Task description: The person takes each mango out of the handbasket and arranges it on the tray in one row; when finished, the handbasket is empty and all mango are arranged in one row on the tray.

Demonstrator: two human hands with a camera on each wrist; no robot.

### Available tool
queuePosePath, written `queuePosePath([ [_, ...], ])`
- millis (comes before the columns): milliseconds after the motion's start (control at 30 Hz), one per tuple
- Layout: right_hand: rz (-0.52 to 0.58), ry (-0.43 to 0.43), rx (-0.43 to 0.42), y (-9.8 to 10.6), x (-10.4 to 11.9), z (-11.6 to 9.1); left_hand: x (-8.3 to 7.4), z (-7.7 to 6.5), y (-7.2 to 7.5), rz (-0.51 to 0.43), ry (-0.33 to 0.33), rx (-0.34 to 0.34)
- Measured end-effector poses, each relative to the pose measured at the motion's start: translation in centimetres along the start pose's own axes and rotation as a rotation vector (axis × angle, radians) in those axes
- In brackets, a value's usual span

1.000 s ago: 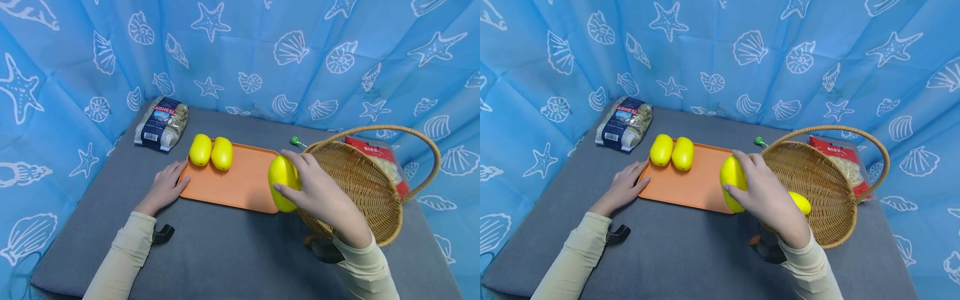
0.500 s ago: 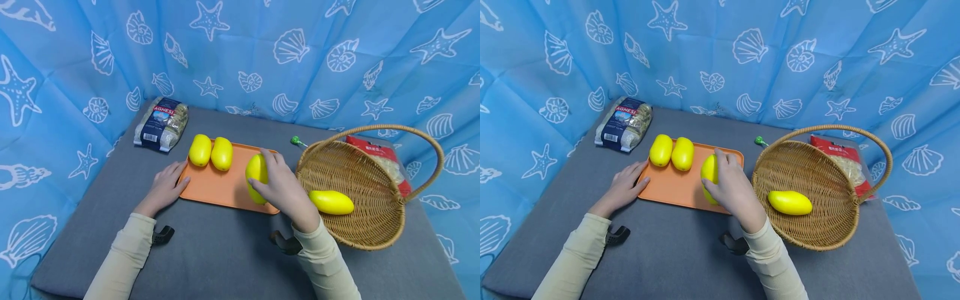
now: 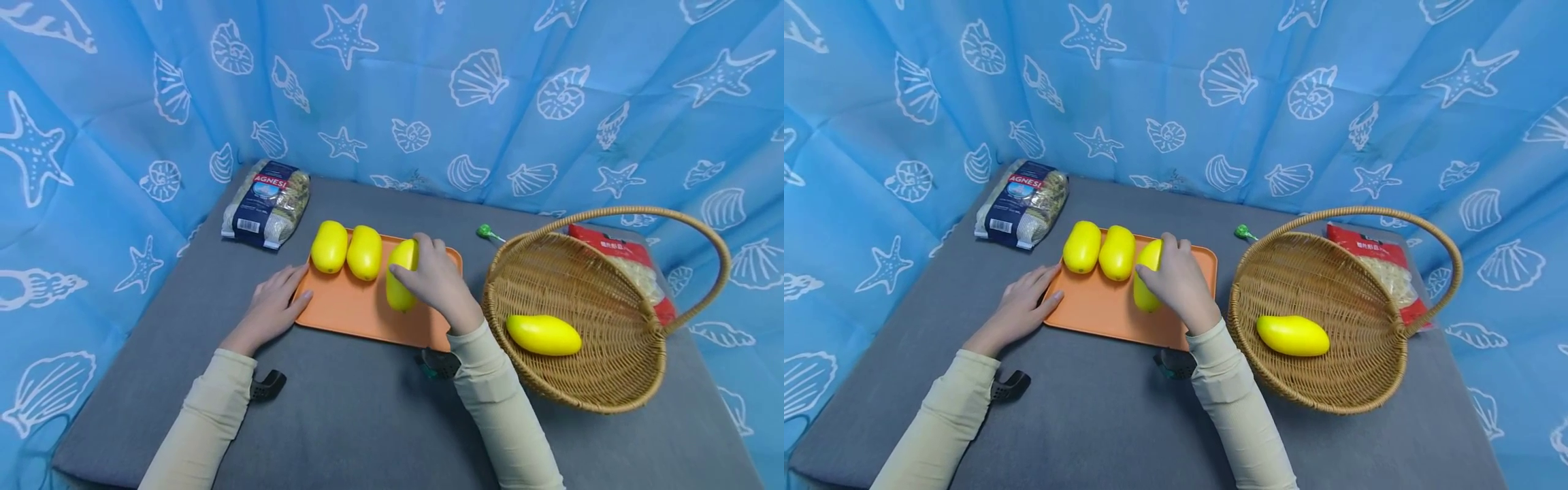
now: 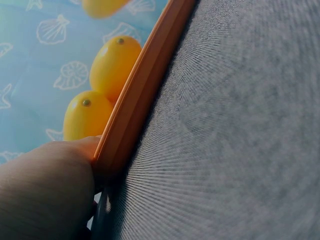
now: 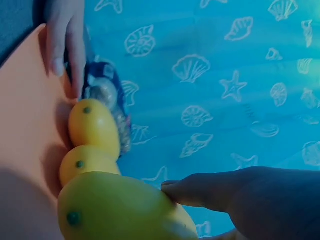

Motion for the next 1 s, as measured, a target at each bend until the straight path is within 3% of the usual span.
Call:
queuePosePath([
  [600,-0.006,-0.107,0.080,-3.5,-3.1,4.8,-0.1,-0.1,0.1,-0.020,-0.009,-0.011],
  [1000,0.035,-0.131,0.045,-3.8,-3.3,6.6,0.1,0.0,0.0,-0.015,0.004,-0.007],
])
Point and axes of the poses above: each hand's wrist, its own z-axis towards the middle knuckle, its own y-axis out of the back of the hand, x = y × z, the point moved 9 cm from there along z, towards the middle knuckle, and after that the axes turned 4 degrees about -z, right-handed, at the moved point
